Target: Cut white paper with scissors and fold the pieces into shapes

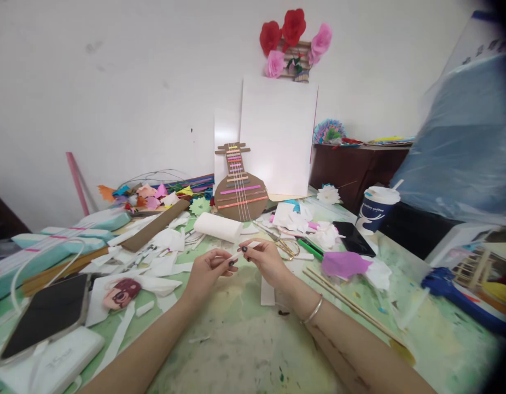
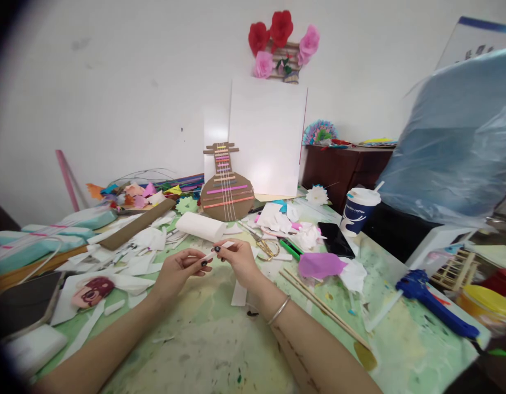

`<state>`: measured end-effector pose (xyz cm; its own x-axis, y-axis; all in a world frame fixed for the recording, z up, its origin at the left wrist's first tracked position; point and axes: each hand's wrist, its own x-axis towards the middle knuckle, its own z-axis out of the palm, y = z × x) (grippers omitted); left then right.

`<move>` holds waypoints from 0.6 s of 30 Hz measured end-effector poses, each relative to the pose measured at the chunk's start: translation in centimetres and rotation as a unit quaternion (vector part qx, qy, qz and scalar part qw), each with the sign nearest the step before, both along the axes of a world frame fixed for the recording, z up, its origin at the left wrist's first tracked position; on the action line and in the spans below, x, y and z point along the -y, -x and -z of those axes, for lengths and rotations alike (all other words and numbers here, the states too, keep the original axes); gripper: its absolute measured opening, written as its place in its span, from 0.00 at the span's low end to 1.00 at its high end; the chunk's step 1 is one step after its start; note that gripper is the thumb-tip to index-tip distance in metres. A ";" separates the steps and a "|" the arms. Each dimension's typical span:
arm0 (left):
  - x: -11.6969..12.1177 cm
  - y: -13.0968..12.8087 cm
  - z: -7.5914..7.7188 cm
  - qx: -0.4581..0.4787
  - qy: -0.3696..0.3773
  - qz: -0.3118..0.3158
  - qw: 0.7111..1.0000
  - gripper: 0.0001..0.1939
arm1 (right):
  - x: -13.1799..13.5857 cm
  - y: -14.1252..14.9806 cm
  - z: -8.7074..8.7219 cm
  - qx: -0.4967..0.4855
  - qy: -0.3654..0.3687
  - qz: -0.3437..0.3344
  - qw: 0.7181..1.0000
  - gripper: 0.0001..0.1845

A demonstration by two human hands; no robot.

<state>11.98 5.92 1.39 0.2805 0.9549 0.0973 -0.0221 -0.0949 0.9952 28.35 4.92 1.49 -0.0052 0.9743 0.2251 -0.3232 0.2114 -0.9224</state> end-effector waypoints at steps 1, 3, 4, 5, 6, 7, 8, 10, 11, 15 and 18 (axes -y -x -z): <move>0.0 0.0 0.0 -0.004 -0.001 0.001 1.000 0.22 | 0.0 -0.2 0.0 -0.001 0.002 -0.001 1.000 0.10; 0.1 0.1 0.0 -0.014 -0.006 0.001 1.000 0.21 | 0.0 -0.7 0.0 -0.008 0.012 -0.003 1.000 0.11; 0.0 0.1 0.0 -0.019 -0.010 0.002 1.000 0.21 | 0.0 -0.9 0.0 -0.012 0.018 -0.003 1.000 0.11; 0.0 0.2 0.1 -0.022 -0.017 0.003 1.000 0.20 | -0.1 -1.2 0.0 -0.014 0.025 -0.001 1.000 0.12; -0.1 0.2 0.3 -0.025 -0.025 0.004 0.999 0.20 | -0.2 -1.4 0.0 -0.015 0.031 0.002 0.999 0.12; -0.2 0.3 0.4 -0.027 -0.034 0.006 0.999 0.19 | -0.3 -1.6 0.0 -0.013 0.035 0.005 0.999 0.12; -0.3 0.3 0.6 -0.028 -0.043 0.007 0.999 0.19 | -0.4 -1.8 -0.1 -0.007 0.036 0.009 0.999 0.12; -0.5 0.5 0.8 -0.029 -0.052 0.009 0.998 0.19 | -0.5 -2.2 -0.2 0.020 0.030 0.015 0.999 0.11; -0.5 0.5 0.8 -0.029 -0.052 0.009 0.998 0.19 | -0.6 -2.4 -0.2 0.042 0.025 0.018 0.999 0.10; -0.7 0.7 0.8 -0.019 -0.031 0.016 0.999 0.20 | -0.7 -2.9 -0.5 0.106 0.002 0.032 0.994 0.07; -0.6 0.7 0.6 -0.010 -0.018 0.020 1.000 0.20 | -0.7 -2.9 -0.7 0.113 -0.016 0.040 0.993 0.07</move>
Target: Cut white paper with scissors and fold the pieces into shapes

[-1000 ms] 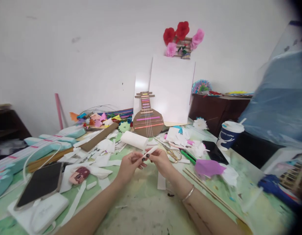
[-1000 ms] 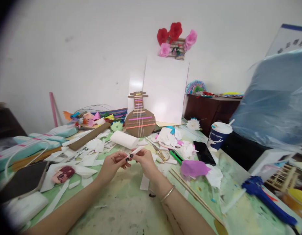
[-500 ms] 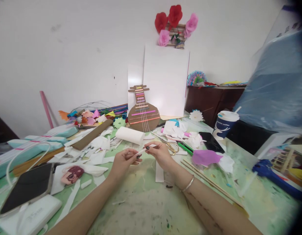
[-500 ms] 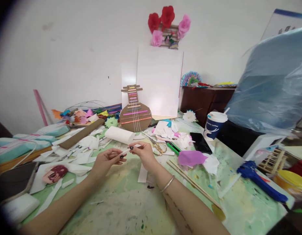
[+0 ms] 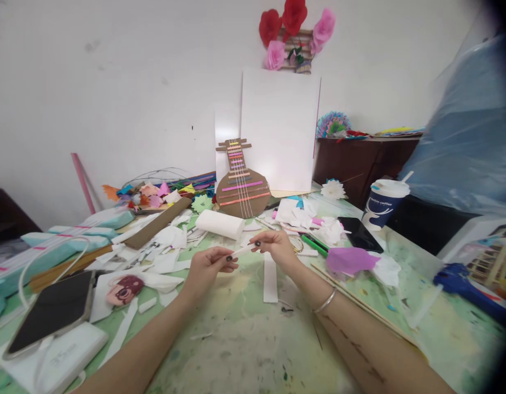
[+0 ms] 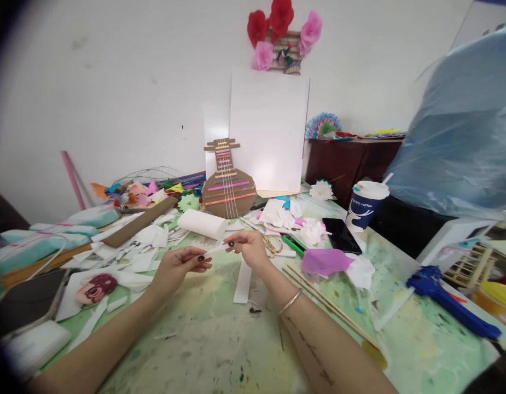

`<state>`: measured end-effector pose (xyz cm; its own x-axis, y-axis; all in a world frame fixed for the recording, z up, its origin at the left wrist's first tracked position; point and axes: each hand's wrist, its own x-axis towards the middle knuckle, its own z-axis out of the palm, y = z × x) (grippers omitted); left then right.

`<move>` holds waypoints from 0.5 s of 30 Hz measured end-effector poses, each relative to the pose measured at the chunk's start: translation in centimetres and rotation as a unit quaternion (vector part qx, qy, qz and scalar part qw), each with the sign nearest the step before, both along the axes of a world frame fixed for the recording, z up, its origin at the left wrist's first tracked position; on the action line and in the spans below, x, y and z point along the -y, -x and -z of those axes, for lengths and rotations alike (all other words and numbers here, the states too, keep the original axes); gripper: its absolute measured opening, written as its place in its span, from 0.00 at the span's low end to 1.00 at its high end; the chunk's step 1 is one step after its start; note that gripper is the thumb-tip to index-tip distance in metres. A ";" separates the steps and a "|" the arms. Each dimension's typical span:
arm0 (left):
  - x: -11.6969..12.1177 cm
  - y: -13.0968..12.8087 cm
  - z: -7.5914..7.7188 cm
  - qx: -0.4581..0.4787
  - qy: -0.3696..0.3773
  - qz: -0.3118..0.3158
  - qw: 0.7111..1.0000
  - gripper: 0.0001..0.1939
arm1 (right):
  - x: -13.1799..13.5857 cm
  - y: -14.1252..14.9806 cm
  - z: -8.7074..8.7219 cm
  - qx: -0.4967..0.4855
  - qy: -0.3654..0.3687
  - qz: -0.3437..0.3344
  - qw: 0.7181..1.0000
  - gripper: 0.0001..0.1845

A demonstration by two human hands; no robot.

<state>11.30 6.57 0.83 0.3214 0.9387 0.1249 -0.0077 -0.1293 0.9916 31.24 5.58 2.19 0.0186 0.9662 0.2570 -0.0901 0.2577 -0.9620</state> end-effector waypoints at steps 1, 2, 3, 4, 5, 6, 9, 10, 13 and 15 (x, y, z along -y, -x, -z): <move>0.0 0.0 -0.1 0.001 0.001 0.000 1.000 0.20 | 0.0 0.0 0.0 0.002 -0.004 0.002 1.000 0.07; 0.1 -0.1 -0.1 0.001 0.000 0.000 1.000 0.20 | 0.0 0.1 0.0 0.006 -0.008 0.003 1.000 0.08; 0.1 -0.1 -0.1 -0.002 -0.005 -0.002 1.000 0.19 | -0.1 0.1 0.0 0.011 -0.009 0.004 1.000 0.08; 0.1 -0.1 -0.1 -0.007 -0.015 -0.007 1.000 0.18 | -0.1 0.1 0.1 0.019 -0.007 0.002 1.000 0.08; 0.2 -0.1 -0.1 -0.015 -0.030 -0.013 0.999 0.16 | -0.2 0.0 0.2 0.030 -0.003 -0.002 1.000 0.08; 0.2 -0.1 -0.1 -0.026 -0.048 -0.019 0.998 0.14 | -0.3 0.0 0.3 0.047 0.003 -0.010 0.999 0.08; 0.4 -0.2 0.0 -0.062 -0.090 -0.023 0.994 0.10 | -0.5 0.0 0.7 0.113 0.013 -0.041 0.993 0.09; 0.5 -0.2 0.0 -0.072 -0.098 -0.020 0.992 0.09 | -0.4 0.1 0.8 0.138 0.010 -0.048 0.989 0.10; 0.7 -0.3 -0.1 -0.098 -0.114 -0.010 0.989 0.08 | 0.1 0.5 0.9 0.211 -0.014 -0.063 0.975 0.13; 0.9 -0.4 -0.1 -0.114 -0.121 0.000 0.986 0.08 | 0.5 0.8 0.7 0.249 -0.035 -0.082 0.964 0.12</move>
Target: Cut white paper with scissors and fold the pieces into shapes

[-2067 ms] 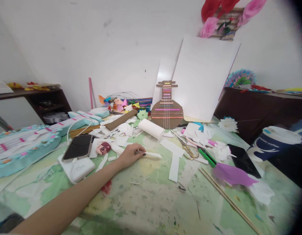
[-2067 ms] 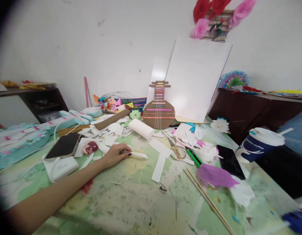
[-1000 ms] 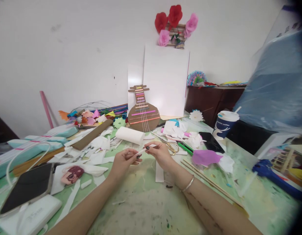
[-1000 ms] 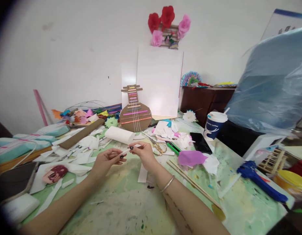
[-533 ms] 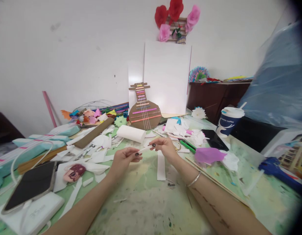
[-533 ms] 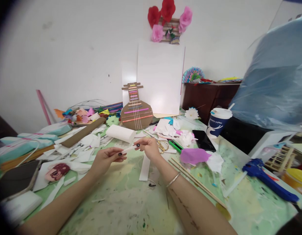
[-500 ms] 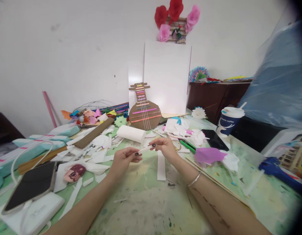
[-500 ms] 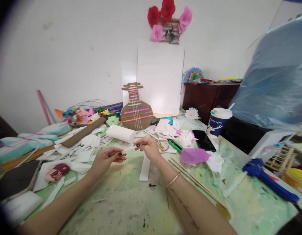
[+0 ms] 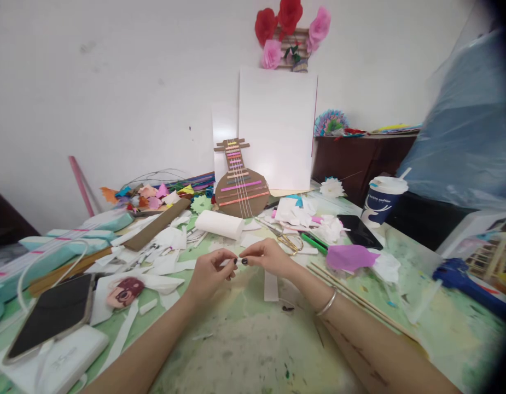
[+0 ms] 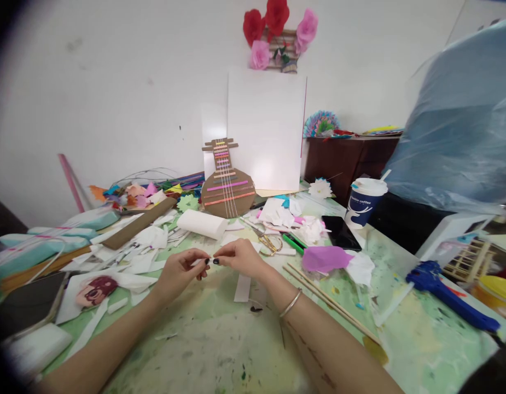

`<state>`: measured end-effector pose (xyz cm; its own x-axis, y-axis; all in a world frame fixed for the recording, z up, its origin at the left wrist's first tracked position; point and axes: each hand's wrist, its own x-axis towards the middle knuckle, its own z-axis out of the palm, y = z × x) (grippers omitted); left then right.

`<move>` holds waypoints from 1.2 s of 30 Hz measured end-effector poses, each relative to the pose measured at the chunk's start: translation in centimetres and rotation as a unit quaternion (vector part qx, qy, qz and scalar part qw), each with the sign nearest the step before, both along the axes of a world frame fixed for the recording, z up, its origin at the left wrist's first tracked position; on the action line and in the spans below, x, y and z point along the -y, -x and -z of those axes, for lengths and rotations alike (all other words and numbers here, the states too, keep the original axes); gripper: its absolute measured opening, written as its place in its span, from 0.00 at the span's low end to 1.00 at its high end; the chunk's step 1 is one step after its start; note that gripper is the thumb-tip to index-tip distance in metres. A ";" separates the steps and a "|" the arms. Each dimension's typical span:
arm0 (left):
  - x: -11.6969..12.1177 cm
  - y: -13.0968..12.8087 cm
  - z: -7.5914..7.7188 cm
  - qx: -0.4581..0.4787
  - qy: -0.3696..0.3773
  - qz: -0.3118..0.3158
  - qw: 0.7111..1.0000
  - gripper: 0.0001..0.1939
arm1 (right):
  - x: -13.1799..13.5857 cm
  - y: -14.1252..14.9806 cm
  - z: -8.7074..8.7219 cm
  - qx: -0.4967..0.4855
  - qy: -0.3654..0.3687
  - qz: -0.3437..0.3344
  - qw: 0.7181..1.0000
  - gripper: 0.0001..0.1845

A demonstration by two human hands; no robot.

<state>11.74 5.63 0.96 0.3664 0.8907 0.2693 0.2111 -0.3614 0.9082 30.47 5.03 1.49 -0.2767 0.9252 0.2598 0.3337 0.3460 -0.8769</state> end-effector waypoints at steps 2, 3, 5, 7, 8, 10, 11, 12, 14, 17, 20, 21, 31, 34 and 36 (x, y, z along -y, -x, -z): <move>0.1 -0.1 0.0 -0.012 -0.002 0.013 1.000 0.09 | 0.4 0.2 -0.2 0.021 -0.013 -0.024 0.999 0.12; 0.2 -0.1 0.0 -0.014 -0.003 0.019 1.000 0.10 | 0.5 0.2 -0.3 0.026 -0.016 -0.029 0.999 0.12; 0.2 -0.1 -0.1 -0.006 -0.002 0.024 1.000 0.10 | 0.5 0.3 -0.3 0.022 -0.014 -0.025 0.999 0.11; 0.1 0.0 -0.2 0.020 0.003 0.023 1.000 0.10 | 0.4 0.3 -0.1 0.000 -0.002 -0.015 1.000 0.11; 0.1 0.1 -0.2 0.034 0.007 0.022 0.999 0.11 | 0.4 0.4 0.0 -0.014 0.006 -0.011 1.000 0.11; -0.1 0.2 -0.4 0.057 0.018 0.020 0.998 0.12 | 0.3 0.5 0.2 -0.035 0.016 -0.006 0.999 0.10; -0.2 0.2 -0.5 0.064 0.027 0.019 0.997 0.12 | 0.4 0.6 0.2 -0.037 0.014 -0.004 0.999 0.10; -0.3 0.3 -0.6 0.069 0.039 0.019 0.997 0.13 | 0.5 0.7 0.2 -0.031 0.008 -0.001 0.999 0.09; -0.5 0.5 -0.7 0.079 0.072 0.019 0.994 0.15 | 0.8 0.9 0.0 0.003 -0.011 0.003 1.000 0.09; -0.7 0.8 -0.9 0.093 0.122 0.015 0.988 0.17 | 1.3 1.0 -0.5 0.070 -0.043 0.001 0.997 0.09; -0.7 1.0 -1.3 0.088 0.138 0.023 0.986 0.17 | 1.7 1.0 -0.9 0.089 -0.067 -0.012 0.994 0.09; -0.7 1.0 -1.5 0.086 0.136 0.029 0.987 0.17 | 1.7 1.1 -0.9 0.078 -0.062 -0.021 0.995 0.10; 1.1 -0.8 -1.4 0.206 0.156 0.023 0.966 0.19 | 2.0 3.0 -0.4 -0.214 0.030 0.039 0.976 0.14; 1.9 -1.6 -0.9 0.175 0.193 0.023 0.965 0.17 | 2.5 3.6 -0.4 -0.255 0.042 0.083 0.962 0.14; 2.2 -1.9 -0.6 0.170 0.205 0.021 0.964 0.15 | 2.8 3.9 -0.4 -0.288 0.068 0.095 0.951 0.13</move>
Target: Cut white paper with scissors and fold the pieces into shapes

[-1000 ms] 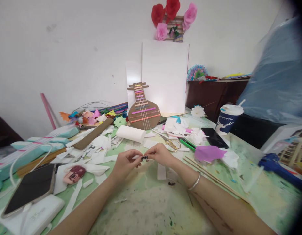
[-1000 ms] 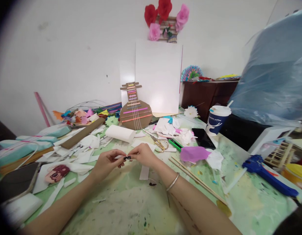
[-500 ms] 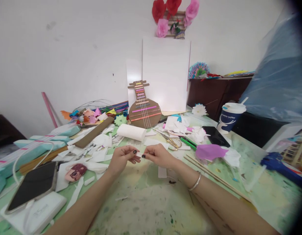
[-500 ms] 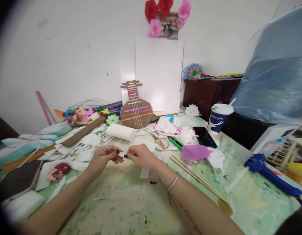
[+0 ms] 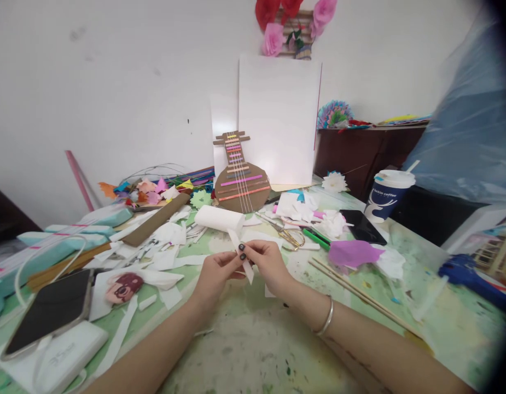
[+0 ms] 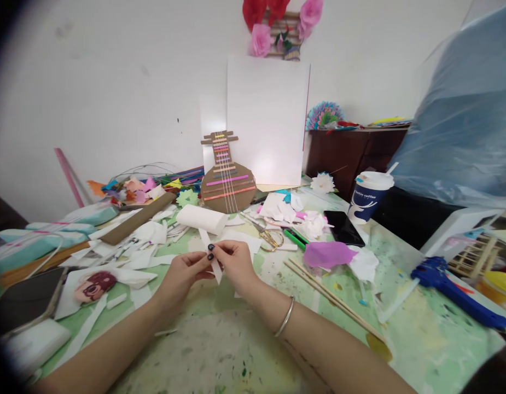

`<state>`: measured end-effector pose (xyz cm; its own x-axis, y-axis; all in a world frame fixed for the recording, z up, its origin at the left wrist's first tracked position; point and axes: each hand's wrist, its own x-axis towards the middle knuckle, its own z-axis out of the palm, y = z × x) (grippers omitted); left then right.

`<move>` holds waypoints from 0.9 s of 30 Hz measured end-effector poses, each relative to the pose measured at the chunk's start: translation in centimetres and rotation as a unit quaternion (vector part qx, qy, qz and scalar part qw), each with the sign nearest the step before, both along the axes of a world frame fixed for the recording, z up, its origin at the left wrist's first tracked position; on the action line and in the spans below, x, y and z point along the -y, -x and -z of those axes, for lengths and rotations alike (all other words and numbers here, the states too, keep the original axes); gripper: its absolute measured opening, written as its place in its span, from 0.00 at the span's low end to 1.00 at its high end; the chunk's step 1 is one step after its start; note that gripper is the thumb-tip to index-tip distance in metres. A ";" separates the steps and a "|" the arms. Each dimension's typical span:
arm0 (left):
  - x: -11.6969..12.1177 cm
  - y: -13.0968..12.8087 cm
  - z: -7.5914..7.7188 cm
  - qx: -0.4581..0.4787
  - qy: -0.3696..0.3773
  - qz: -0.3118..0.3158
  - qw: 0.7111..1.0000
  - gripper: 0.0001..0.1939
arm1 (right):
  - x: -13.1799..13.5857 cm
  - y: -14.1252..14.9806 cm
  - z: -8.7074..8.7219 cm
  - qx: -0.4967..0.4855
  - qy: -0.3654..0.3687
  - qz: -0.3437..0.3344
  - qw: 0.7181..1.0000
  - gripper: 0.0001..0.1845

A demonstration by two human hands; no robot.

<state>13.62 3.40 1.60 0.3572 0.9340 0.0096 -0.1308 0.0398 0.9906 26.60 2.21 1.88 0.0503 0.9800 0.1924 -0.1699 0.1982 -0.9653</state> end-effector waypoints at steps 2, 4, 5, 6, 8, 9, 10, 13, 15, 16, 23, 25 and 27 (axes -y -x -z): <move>0.2 -0.1 0.1 -0.001 0.001 0.000 1.000 0.14 | 0.2 0.2 -0.1 -0.032 0.019 0.005 0.999 0.13; 0.2 -0.2 0.1 -0.012 -0.005 -0.003 1.000 0.14 | 0.4 0.3 -0.2 -0.052 0.028 0.017 0.998 0.13; 0.2 -0.2 0.1 -0.018 -0.007 -0.004 1.000 0.14 | 0.4 0.4 -0.2 -0.059 0.030 0.023 0.998 0.13; 0.2 -0.2 0.0 -0.020 -0.006 -0.004 1.000 0.14 | 0.4 0.5 -0.2 -0.064 0.032 0.027 0.997 0.13; 0.2 -0.3 0.0 -0.014 0.006 -0.005 1.000 0.14 | 0.4 0.6 -0.1 -0.069 0.035 0.033 0.996 0.13; 0.3 -0.3 -0.1 -0.007 0.018 -0.006 1.000 0.15 | 0.3 0.6 0.0 -0.069 0.039 0.036 0.996 0.13; 0.3 -0.4 -0.1 -0.001 0.031 -0.006 0.999 0.15 | 0.2 0.6 0.1 -0.070 0.046 0.038 0.996 0.13; 0.6 -0.8 -0.1 -0.004 0.067 -0.003 0.998 0.16 | -0.2 0.3 0.4 -0.062 0.053 0.059 0.995 0.14; 0.8 -0.9 -0.1 -0.018 0.079 0.002 0.997 0.16 | -0.6 -0.1 0.6 -0.042 0.032 0.088 0.995 0.15; 0.9 -1.0 -0.1 -0.022 0.084 0.004 0.996 0.16 | -0.7 -0.2 0.6 -0.031 0.019 0.102 0.994 0.15; 0.8 -1.1 0.1 -0.030 0.089 0.030 0.995 0.15 | -1.4 -0.7 1.0 0.026 -0.005 0.097 0.995 0.15; 0.2 -0.5 0.0 -0.037 0.090 0.033 0.995 0.16 | -2.2 -1.7 0.9 0.116 -0.013 0.082 0.990 0.17; -0.8 0.4 -0.2 -0.032 0.096 0.014 0.995 0.16 | -3.3 -3.5 0.6 0.270 -0.015 0.098 0.958 0.20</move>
